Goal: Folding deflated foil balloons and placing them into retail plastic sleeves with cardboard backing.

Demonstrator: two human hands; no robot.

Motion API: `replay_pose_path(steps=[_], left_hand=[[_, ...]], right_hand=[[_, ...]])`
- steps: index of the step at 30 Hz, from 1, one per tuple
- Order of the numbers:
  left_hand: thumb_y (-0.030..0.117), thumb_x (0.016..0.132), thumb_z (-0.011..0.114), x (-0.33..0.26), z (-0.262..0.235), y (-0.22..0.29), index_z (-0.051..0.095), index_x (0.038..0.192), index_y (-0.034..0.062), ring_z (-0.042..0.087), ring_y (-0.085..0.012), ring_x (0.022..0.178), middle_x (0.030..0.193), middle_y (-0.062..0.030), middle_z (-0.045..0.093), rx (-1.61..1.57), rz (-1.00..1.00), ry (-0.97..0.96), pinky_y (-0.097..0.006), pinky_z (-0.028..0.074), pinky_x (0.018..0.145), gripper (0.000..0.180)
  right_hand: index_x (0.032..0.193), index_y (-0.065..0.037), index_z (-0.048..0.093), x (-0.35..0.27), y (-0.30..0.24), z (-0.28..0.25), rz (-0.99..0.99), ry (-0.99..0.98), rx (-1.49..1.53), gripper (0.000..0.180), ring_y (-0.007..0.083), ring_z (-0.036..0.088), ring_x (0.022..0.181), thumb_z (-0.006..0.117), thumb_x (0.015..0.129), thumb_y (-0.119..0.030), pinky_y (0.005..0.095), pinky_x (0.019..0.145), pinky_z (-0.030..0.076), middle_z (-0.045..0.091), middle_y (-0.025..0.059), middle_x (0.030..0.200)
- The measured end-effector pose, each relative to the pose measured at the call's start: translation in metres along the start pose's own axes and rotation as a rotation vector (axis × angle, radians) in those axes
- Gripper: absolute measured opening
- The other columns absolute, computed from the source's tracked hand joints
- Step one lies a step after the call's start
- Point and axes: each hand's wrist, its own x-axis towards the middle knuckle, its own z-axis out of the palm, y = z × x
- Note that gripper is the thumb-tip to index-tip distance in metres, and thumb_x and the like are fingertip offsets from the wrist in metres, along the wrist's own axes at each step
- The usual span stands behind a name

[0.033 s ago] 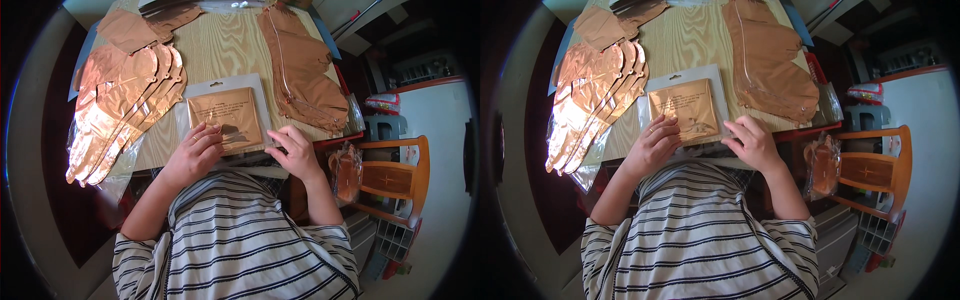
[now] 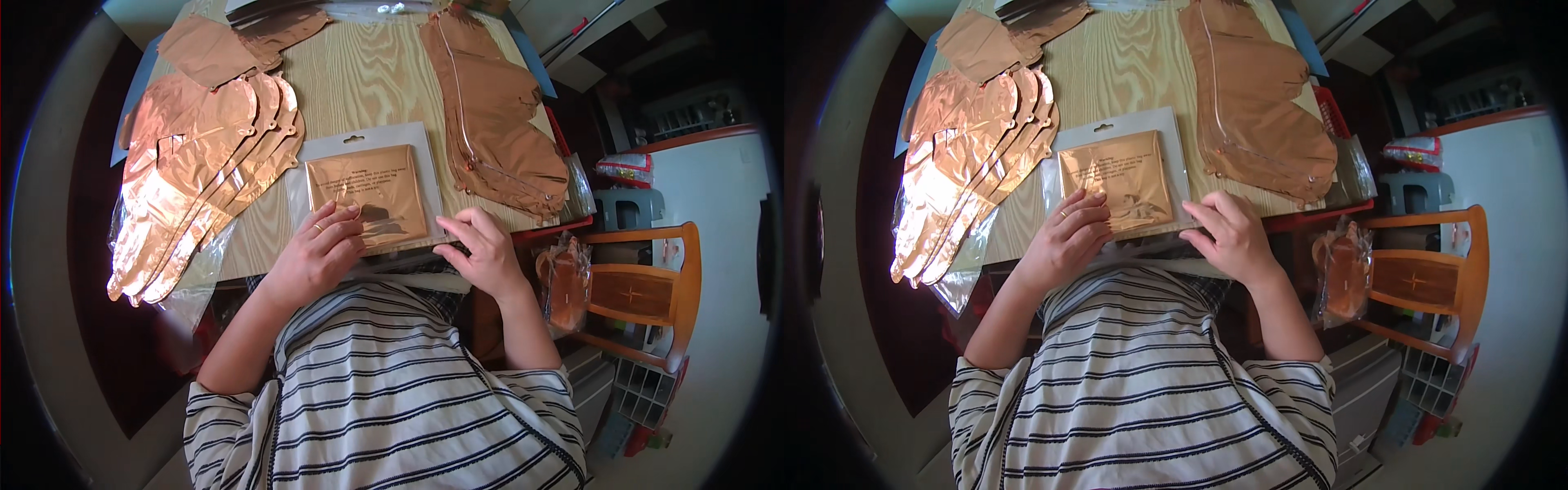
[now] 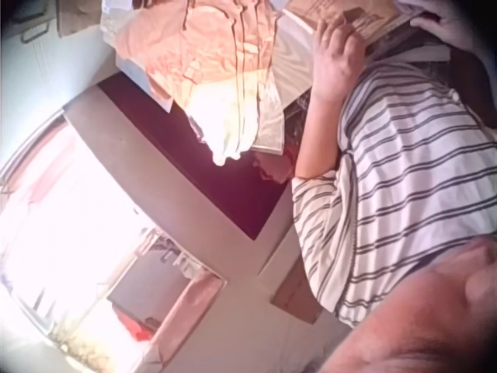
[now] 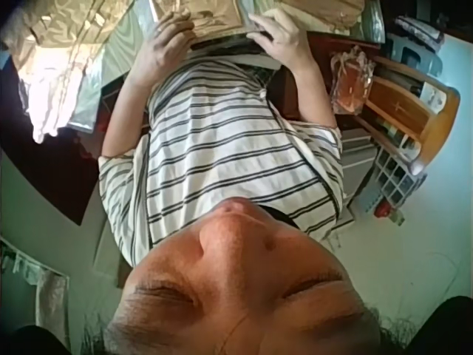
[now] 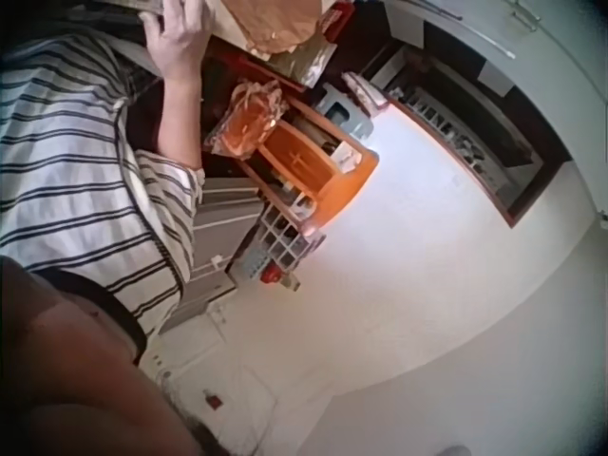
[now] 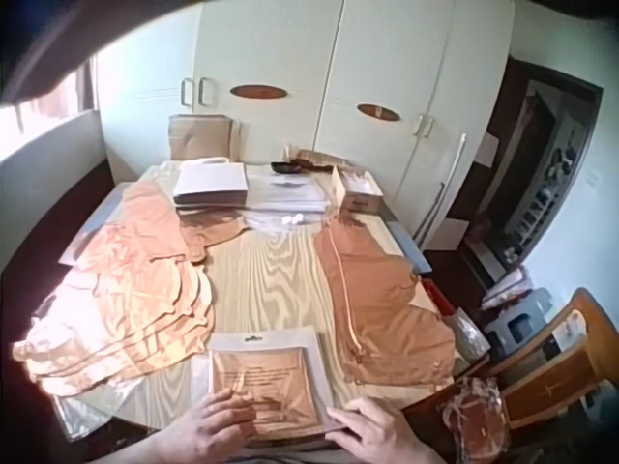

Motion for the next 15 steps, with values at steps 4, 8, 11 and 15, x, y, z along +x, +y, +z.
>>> replay_pose_path(steps=[4,8,11,15], left_hand=[[0.005,0.081,0.078,0.003,-0.002,0.000,0.067,0.098,0.0046,0.062,-0.0302,0.122,0.111,-0.0089,0.067,-0.010,0.009,-0.023,-0.049,0.046,0.111,0.021],[0.005,0.080,0.078,0.005,-0.002,-0.002,0.067,0.098,0.0043,0.063,-0.0310,0.121,0.111,-0.0094,0.067,-0.023,0.009,-0.025,-0.049,0.046,0.110,0.021],[0.005,0.080,0.079,0.007,-0.001,-0.002,0.067,0.098,0.0041,0.063,-0.0318,0.121,0.111,-0.0099,0.067,-0.038,-0.006,-0.006,-0.050,0.046,0.110,0.022],[0.007,0.080,0.079,0.007,-0.003,0.000,0.067,0.099,0.0040,0.063,-0.0328,0.120,0.111,-0.0106,0.067,-0.044,-0.035,0.006,-0.050,0.046,0.110,0.022]], right_hand=[[0.099,-0.008,0.072,-0.001,-0.001,-0.001,0.081,-0.047,0.026,0.030,0.0260,0.061,0.072,0.086,0.073,-0.014,0.0375,0.066,0.049,0.061,0.0054,0.083],[0.097,-0.008,0.072,0.000,0.001,0.007,0.351,-0.033,0.302,0.026,0.0267,0.060,0.067,0.085,0.074,-0.012,0.0372,0.062,0.049,0.059,0.0068,0.079],[0.096,-0.007,0.072,0.005,-0.003,0.006,0.349,-0.005,0.236,0.026,0.0273,0.060,0.066,0.085,0.074,-0.011,0.0373,0.062,0.048,0.059,0.0073,0.079],[0.098,-0.008,0.071,-0.002,-0.004,0.000,0.128,0.014,0.056,0.029,0.0266,0.061,0.075,0.085,0.073,-0.012,0.0380,0.070,0.048,0.060,0.0060,0.086]])
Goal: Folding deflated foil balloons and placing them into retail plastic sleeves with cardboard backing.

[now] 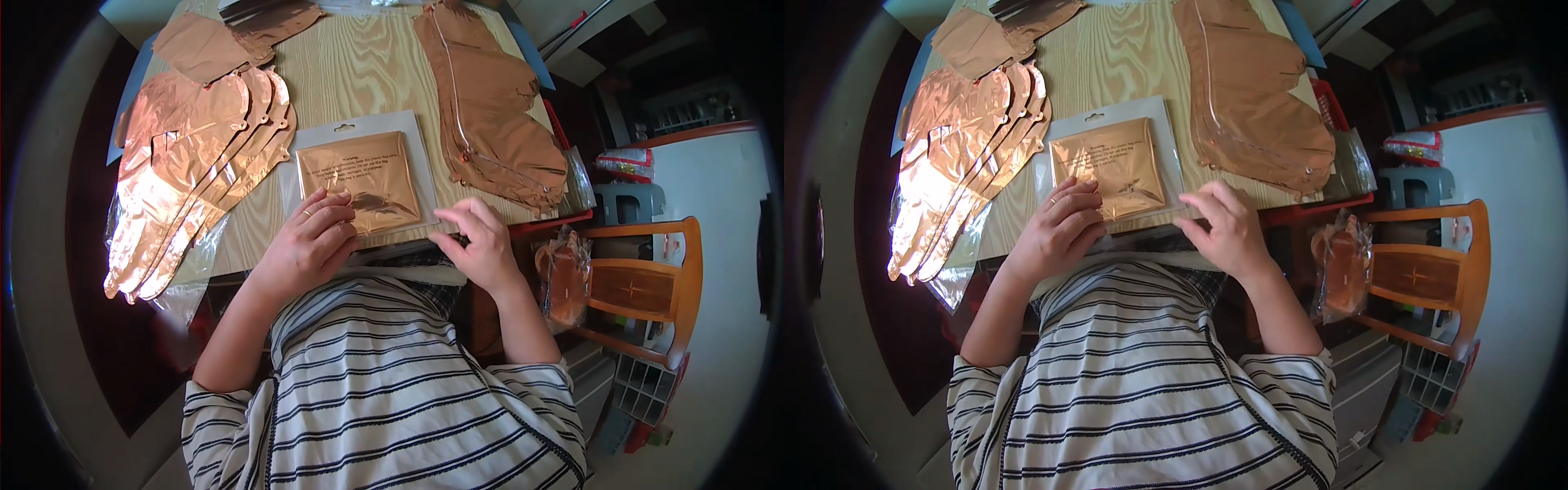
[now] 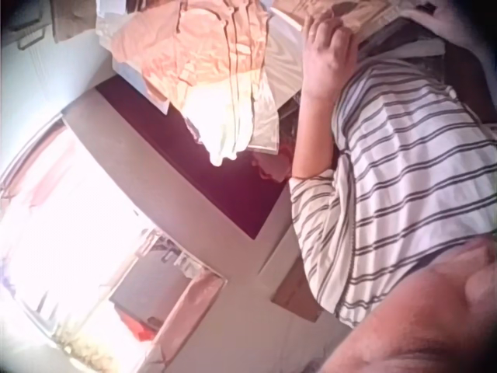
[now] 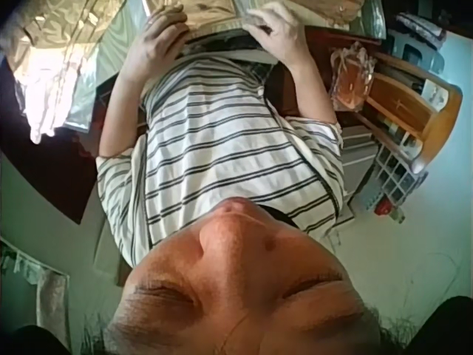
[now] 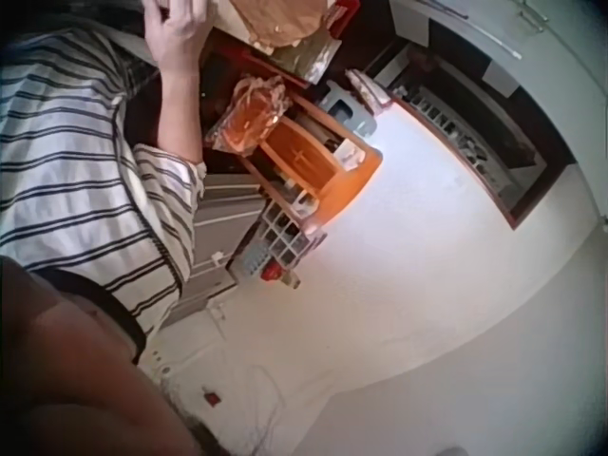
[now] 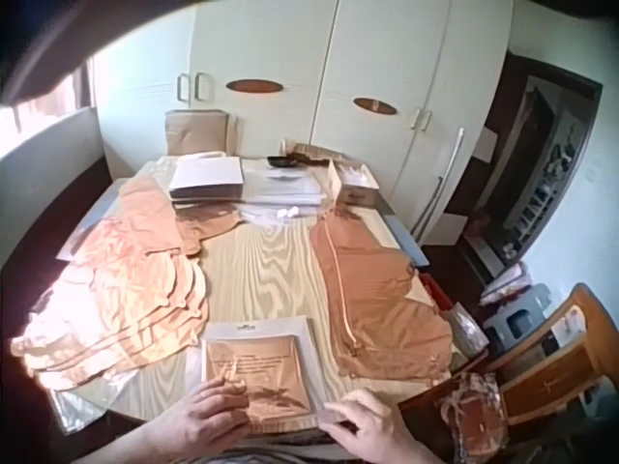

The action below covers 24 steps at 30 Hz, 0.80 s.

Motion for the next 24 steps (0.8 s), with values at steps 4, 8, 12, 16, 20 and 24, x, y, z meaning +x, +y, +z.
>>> replay_pose_path(steps=[4,8,12,16,20,24], left_hand=[[0.007,0.080,0.078,0.002,0.000,0.001,0.067,0.098,0.0041,0.062,-0.0336,0.120,0.111,-0.0113,0.066,0.016,-0.022,-0.006,-0.050,0.045,0.110,0.021],[0.007,0.080,0.078,0.004,0.000,0.002,0.067,0.098,0.0039,0.062,-0.0340,0.119,0.111,-0.0116,0.066,0.017,-0.027,-0.014,-0.051,0.045,0.110,0.021],[0.006,0.080,0.077,0.003,0.000,0.001,0.066,0.098,0.0035,0.062,-0.0345,0.118,0.111,-0.0120,0.066,0.015,-0.022,-0.011,-0.051,0.045,0.110,0.021],[0.004,0.080,0.077,0.003,0.002,0.002,0.066,0.098,0.0028,0.063,-0.0353,0.117,0.110,-0.0124,0.066,0.002,-0.015,-0.003,-0.051,0.046,0.109,0.021],[0.003,0.080,0.077,0.003,0.002,0.002,0.066,0.098,0.0023,0.063,-0.0353,0.116,0.109,-0.0125,0.066,-0.013,-0.020,0.001,-0.051,0.046,0.109,0.021],[0.003,0.081,0.077,0.002,0.003,-0.001,0.066,0.098,0.0021,0.063,-0.0351,0.116,0.109,-0.0124,0.067,-0.016,-0.022,0.011,-0.051,0.046,0.109,0.021]], right_hand=[[0.097,-0.010,0.069,-0.018,0.011,-0.001,-0.120,0.033,-0.115,0.029,0.0248,0.060,0.084,0.084,0.072,-0.013,0.0393,0.077,0.047,0.059,0.0039,0.093],[0.099,-0.010,0.068,-0.015,0.010,-0.006,-0.163,-0.017,-0.093,0.030,0.0250,0.060,0.084,0.083,0.074,-0.012,0.0388,0.078,0.047,0.059,0.0040,0.094],[0.101,-0.009,0.065,-0.008,0.003,-0.009,-0.134,-0.067,-0.083,0.029,0.0249,0.060,0.083,0.081,0.076,-0.012,0.0384,0.081,0.045,0.058,0.0043,0.092],[0.093,-0.009,0.060,-0.008,0.009,-0.006,-0.242,-0.094,-0.178,0.020,0.0247,0.058,0.079,0.076,0.080,-0.011,0.0386,0.079,0.044,0.054,0.0055,0.086],[0.086,-0.010,0.056,-0.013,0.009,-0.003,-0.307,-0.087,-0.228,0.017,0.0245,0.057,0.076,0.072,0.083,-0.010,0.0391,0.076,0.042,0.051,0.0055,0.080],[0.087,-0.008,0.057,-0.025,0.002,-0.009,-0.248,-0.144,-0.104,0.019,0.0252,0.057,0.077,0.075,0.081,-0.008,0.0387,0.075,0.043,0.053,0.0056,0.082]])
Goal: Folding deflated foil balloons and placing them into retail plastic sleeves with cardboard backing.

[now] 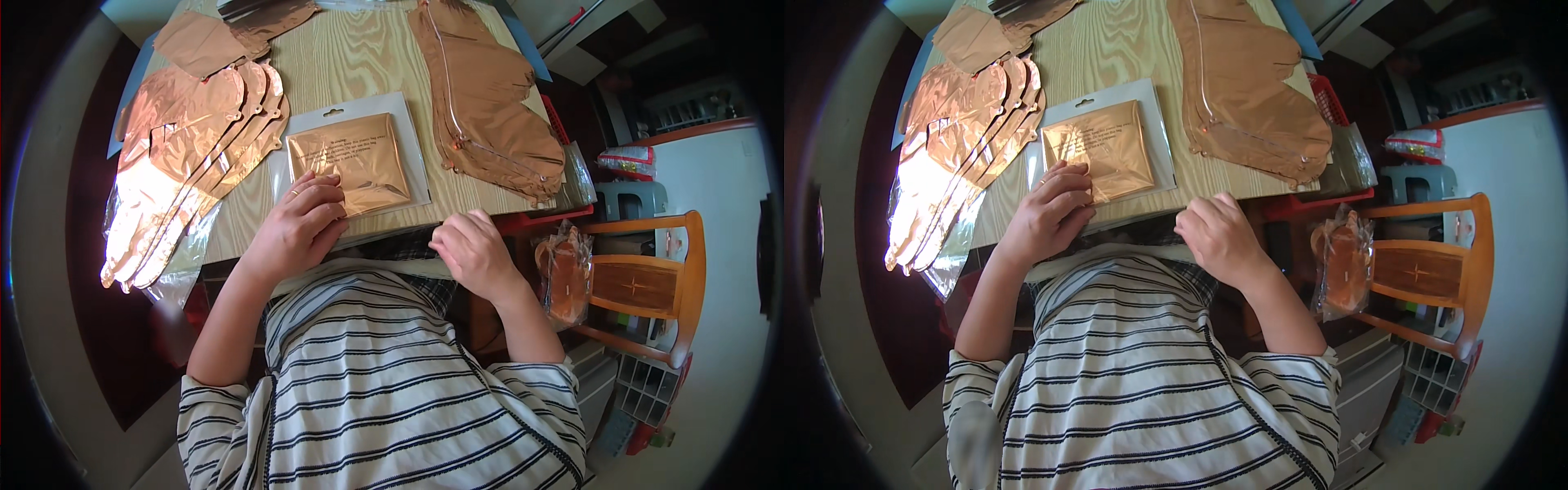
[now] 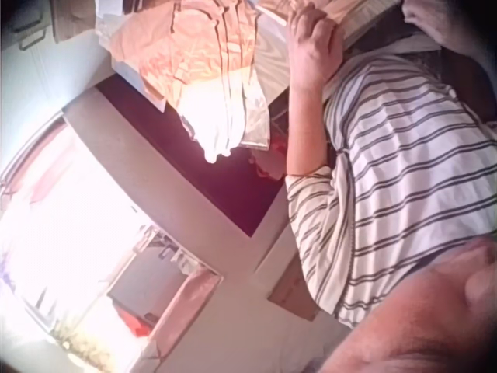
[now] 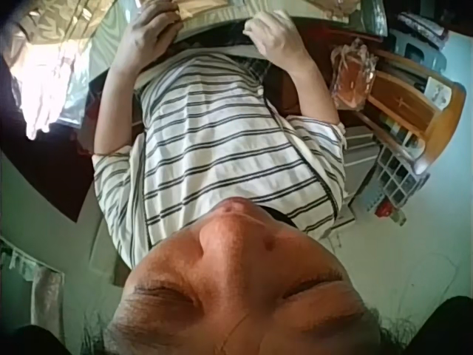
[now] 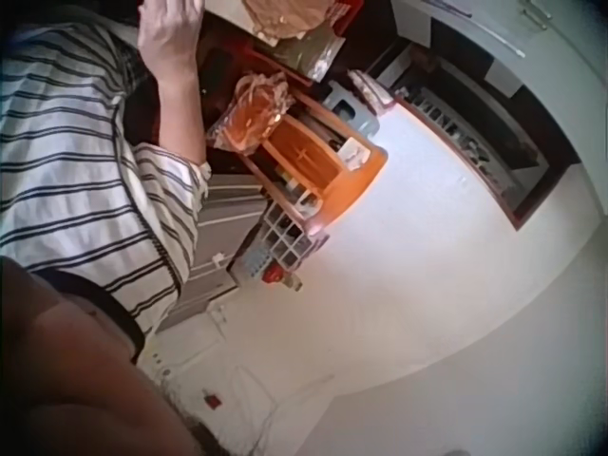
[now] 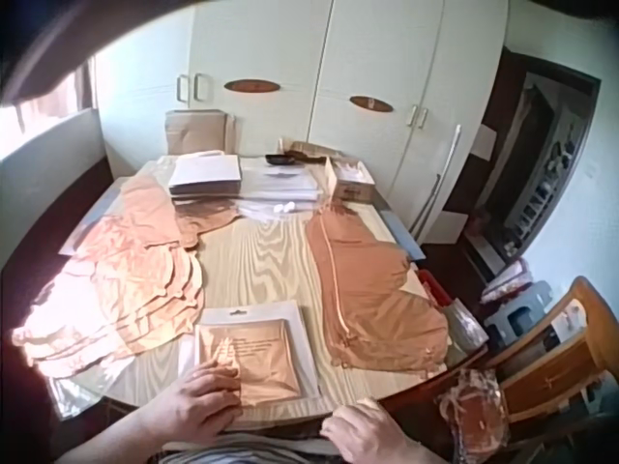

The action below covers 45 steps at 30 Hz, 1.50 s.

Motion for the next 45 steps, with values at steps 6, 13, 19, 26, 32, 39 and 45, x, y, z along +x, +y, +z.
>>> replay_pose_path(steps=[6,13,19,26,32,39,45], left_hand=[[0.003,0.081,0.077,-0.001,-0.001,0.000,0.067,0.098,0.0025,0.063,-0.0350,0.117,0.109,-0.0124,0.067,0.018,0.002,0.005,-0.051,0.045,0.109,0.021],[0.005,0.080,0.078,0.002,-0.002,0.002,0.067,0.098,0.0029,0.063,-0.0343,0.118,0.110,-0.0119,0.067,0.010,-0.015,-0.008,-0.051,0.045,0.110,0.021],[0.007,0.081,0.078,-0.002,-0.004,0.001,0.068,0.098,0.0034,0.063,-0.0330,0.120,0.111,-0.0119,0.067,0.013,-0.041,-0.023,-0.050,0.044,0.111,0.020],[0.017,0.078,0.080,0.001,-0.011,0.006,0.070,0.104,0.0055,0.061,-0.0319,0.120,0.113,-0.0104,0.065,0.085,-0.029,-0.038,-0.049,0.041,0.112,0.030],[0.026,0.072,0.081,0.016,0.004,0.052,0.071,0.107,0.0077,0.059,-0.0207,0.088,0.100,-0.0046,0.061,0.070,0.068,0.048,-0.036,0.043,0.080,0.041],[0.000,0.075,0.079,-0.031,-0.020,0.044,0.072,0.105,0.0030,0.061,-0.0212,0.070,0.089,-0.0060,0.065,0.142,-0.073,0.236,-0.034,0.046,0.063,0.031],[0.001,0.084,0.073,-0.182,-0.024,0.026,0.074,0.099,0.0035,0.066,-0.0288,0.072,0.085,-0.0122,0.066,0.179,-0.793,0.361,-0.036,0.053,0.067,0.015]], right_hand=[[0.093,-0.008,0.057,0.014,-0.004,-0.011,0.102,0.104,0.050,0.024,0.0273,0.058,0.078,0.078,0.079,-0.008,0.0393,0.076,0.045,0.056,0.0069,0.087],[0.093,-0.007,0.057,0.020,0.006,-0.002,0.038,-0.076,-0.027,0.019,0.0281,0.058,0.080,0.074,0.083,-0.008,0.0399,0.077,0.045,0.054,0.0071,0.084],[0.084,-0.008,0.059,0.019,-0.017,-0.012,-0.018,-0.146,0.201,0.014,0.0261,0.057,0.079,0.073,0.082,-0.008,0.0376,0.077,0.045,0.053,0.0058,0.082],[0.082,-0.012,0.063,0.035,-0.038,-0.016,0.021,-0.148,0.621,0.017,0.0223,0.057,0.090,0.079,0.078,-0.009,0.0358,0.088,0.040,0.060,0.0019,0.092],[0.084,-0.010,0.064,0.052,-0.032,-0.013,0.077,-0.106,0.596,0.017,0.0245,0.058,0.094,0.080,0.078,-0.009,0.0365,0.088,0.042,0.062,0.0043,0.102],[0.084,-0.010,0.063,0.043,-0.006,0.002,0.045,-0.098,0.168,0.016,0.0293,0.059,0.117,0.078,0.080,-0.011,0.0493,0.107,0.039,0.066,0.0069,0.115],[0.083,-0.009,0.063,0.039,-0.009,0.000,0.078,-0.140,0.171,0.019,0.0307,0.058,0.124,0.080,0.075,-0.009,0.0507,0.113,0.035,0.067,0.0077,0.119]])
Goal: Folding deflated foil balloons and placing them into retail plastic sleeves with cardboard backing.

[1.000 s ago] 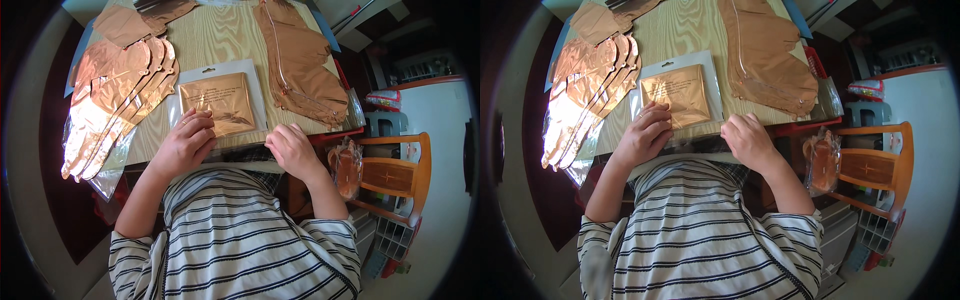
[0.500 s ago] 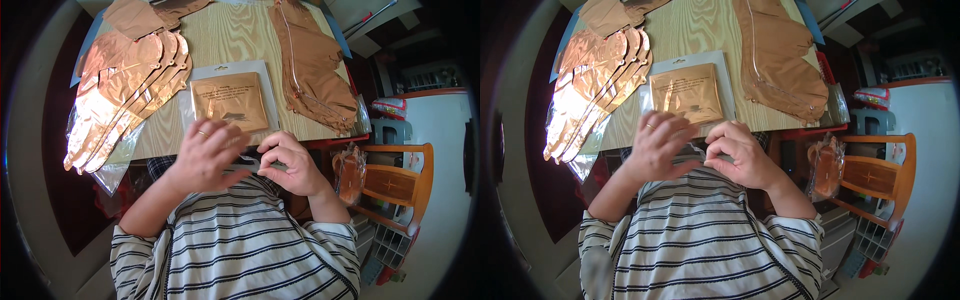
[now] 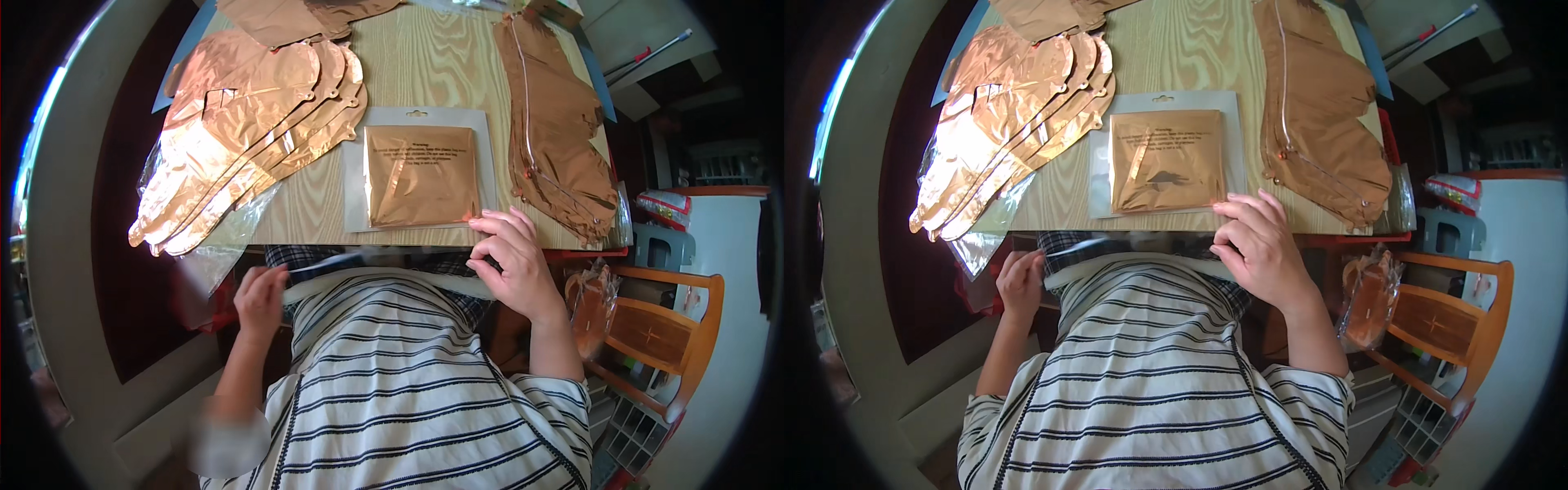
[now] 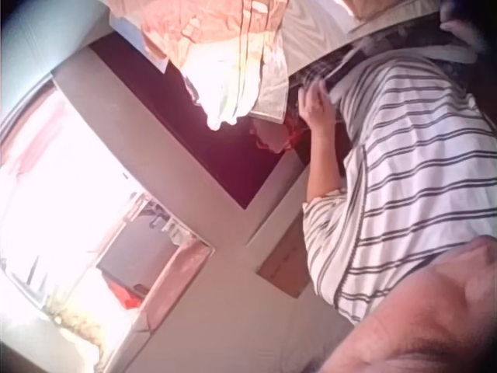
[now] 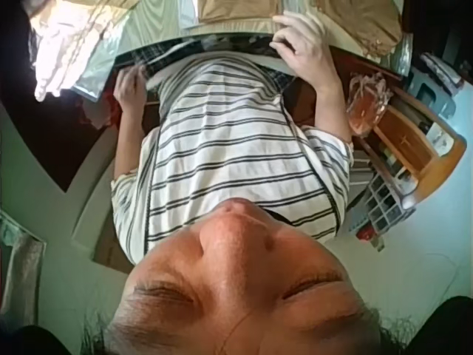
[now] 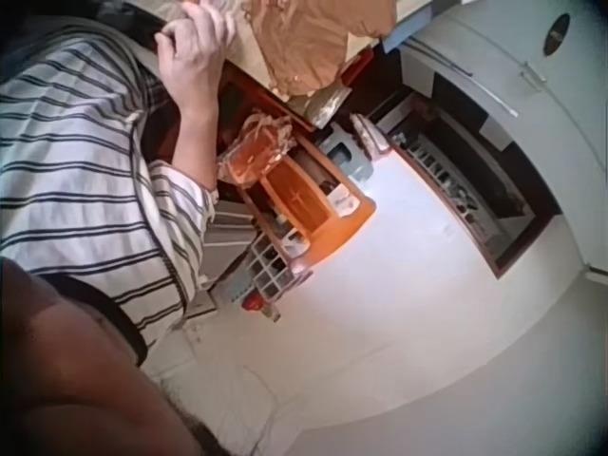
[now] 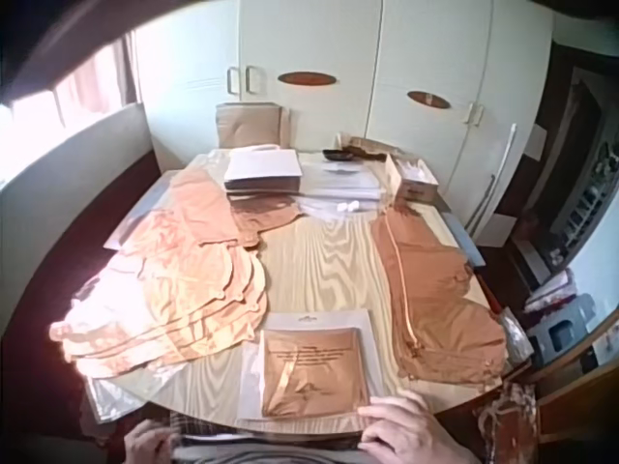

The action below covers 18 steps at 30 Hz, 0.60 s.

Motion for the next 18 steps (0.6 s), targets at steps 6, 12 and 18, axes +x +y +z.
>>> replay_pose_path(steps=[6,12,18], left_hand=[[0.008,0.096,0.058,-0.136,0.001,-0.265,0.071,0.115,0.0039,0.069,-0.0353,0.093,0.103,-0.0175,0.071,0.342,-0.479,-0.132,-0.042,0.053,0.078,0.023],[0.014,0.088,0.068,-0.162,0.021,-0.360,0.066,0.125,0.0014,0.071,-0.0393,0.095,0.098,-0.0227,0.072,0.352,-0.727,-0.193,-0.046,0.055,0.081,0.039],[0.026,0.082,0.073,-0.124,0.016,-0.388,0.053,0.143,0.0115,0.068,-0.0450,0.100,0.106,-0.0278,0.070,0.620,-0.704,-0.249,-0.049,0.054,0.084,0.066]], right_hand=[[0.082,-0.008,0.063,0.003,-0.003,-0.004,-0.038,-0.005,0.000,0.021,0.0327,0.058,0.121,0.081,0.073,-0.006,0.0489,0.109,0.039,0.067,0.0100,0.119],[0.082,-0.007,0.063,0.010,-0.001,-0.002,-0.041,-0.006,0.032,0.021,0.0330,0.058,0.119,0.081,0.073,-0.006,0.0472,0.105,0.042,0.066,0.0097,0.117],[0.082,-0.008,0.062,0.009,-0.001,-0.001,-0.041,0.003,0.049,0.019,0.0317,0.057,0.119,0.080,0.075,-0.008,0.0474,0.106,0.041,0.064,0.0086,0.117]])
